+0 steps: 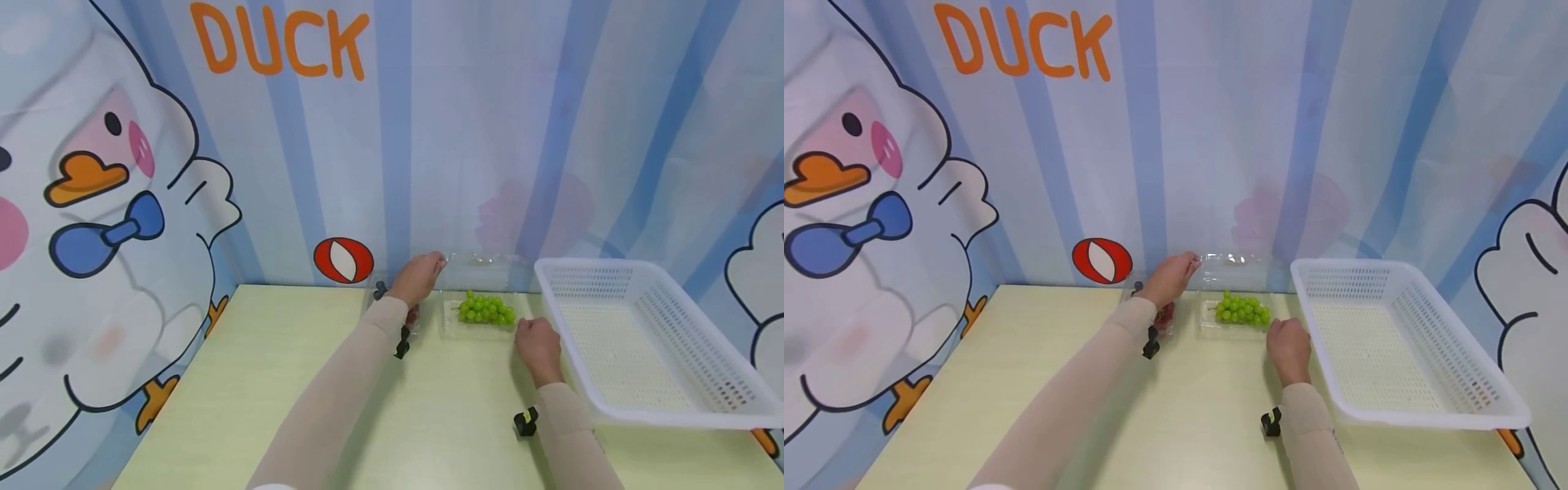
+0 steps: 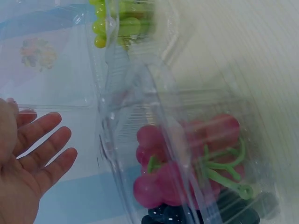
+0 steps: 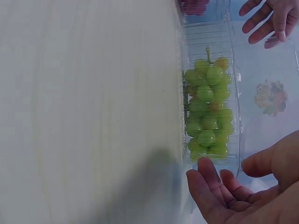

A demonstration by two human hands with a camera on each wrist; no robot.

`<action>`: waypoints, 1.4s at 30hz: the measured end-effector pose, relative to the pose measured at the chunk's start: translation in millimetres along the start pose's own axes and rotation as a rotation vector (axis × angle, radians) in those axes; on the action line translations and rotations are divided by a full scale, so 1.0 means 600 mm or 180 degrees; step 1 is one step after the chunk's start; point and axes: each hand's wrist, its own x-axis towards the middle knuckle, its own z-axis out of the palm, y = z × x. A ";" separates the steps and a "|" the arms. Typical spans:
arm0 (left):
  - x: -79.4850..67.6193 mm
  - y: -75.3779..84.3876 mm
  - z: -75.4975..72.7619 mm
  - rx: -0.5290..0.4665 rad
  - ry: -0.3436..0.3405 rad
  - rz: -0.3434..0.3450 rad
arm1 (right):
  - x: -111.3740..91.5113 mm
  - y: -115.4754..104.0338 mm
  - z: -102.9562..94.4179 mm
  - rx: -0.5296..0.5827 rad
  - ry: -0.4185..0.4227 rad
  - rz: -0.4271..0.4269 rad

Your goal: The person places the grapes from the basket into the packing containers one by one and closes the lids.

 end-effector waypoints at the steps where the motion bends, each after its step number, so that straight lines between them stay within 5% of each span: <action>1: -0.001 0.000 -0.001 -0.0002 -0.0020 0.0007 | 0.002 0.001 0.000 0.0022 -0.0019 0.0002; 10: -0.015 0.000 -0.003 0.0113 -0.0066 0.0177 | 0.001 0.002 0.002 0.0303 -0.0134 0.0167; 28: -0.042 -0.005 0.006 0.0505 -0.0238 0.0382 | -0.001 -0.007 -0.005 0.1541 -0.0259 0.0665; 42: -0.054 -0.004 0.015 0.0924 -0.0399 0.0517 | -0.005 -0.009 -0.006 0.1569 -0.0217 0.0671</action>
